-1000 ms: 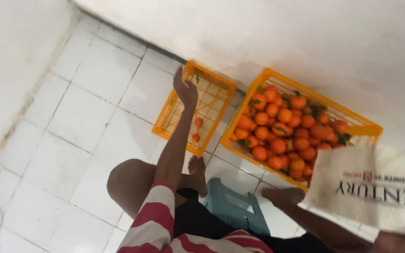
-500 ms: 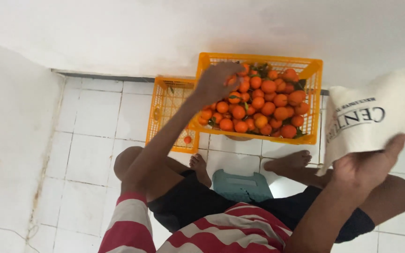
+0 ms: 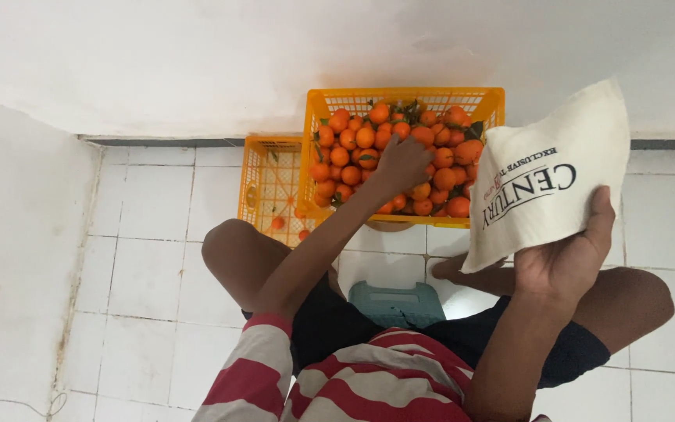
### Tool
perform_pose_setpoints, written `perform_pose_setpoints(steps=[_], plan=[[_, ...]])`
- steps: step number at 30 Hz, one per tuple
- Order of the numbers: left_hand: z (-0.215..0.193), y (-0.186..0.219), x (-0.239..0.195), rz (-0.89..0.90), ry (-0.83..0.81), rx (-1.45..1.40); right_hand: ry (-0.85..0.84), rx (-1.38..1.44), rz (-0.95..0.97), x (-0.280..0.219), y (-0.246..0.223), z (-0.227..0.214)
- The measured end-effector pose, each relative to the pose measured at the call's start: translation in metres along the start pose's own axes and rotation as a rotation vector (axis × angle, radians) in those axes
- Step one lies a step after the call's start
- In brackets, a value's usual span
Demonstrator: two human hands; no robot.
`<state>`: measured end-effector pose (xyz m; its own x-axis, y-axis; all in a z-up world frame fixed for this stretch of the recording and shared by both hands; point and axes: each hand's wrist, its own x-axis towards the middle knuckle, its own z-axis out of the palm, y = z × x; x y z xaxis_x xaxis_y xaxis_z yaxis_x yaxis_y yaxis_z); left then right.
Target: The person sits on the floor and packs small oranges from a yellow crate into a white cloth bag. They pick up oranges one by one and place them into the bag, repeating the process continuously.
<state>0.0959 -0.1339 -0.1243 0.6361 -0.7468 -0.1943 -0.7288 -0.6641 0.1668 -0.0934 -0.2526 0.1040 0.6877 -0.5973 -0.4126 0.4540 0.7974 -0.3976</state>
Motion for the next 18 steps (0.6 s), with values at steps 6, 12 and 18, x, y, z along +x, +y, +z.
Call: perform_pose_setpoints(steps=[6,12,18], plan=[[-0.025,0.019,0.011,-0.127,-0.221,0.061,-0.006,-0.006,-0.015,0.005,-0.002,-0.004],[-0.036,0.022,0.029,-0.291,-0.378,-0.029,0.046,-0.019,-0.036,0.006,-0.004,-0.004],[-0.033,0.018,0.035,-0.33,-0.43,-0.044,0.011,-0.023,-0.002,0.008,-0.001,-0.005]])
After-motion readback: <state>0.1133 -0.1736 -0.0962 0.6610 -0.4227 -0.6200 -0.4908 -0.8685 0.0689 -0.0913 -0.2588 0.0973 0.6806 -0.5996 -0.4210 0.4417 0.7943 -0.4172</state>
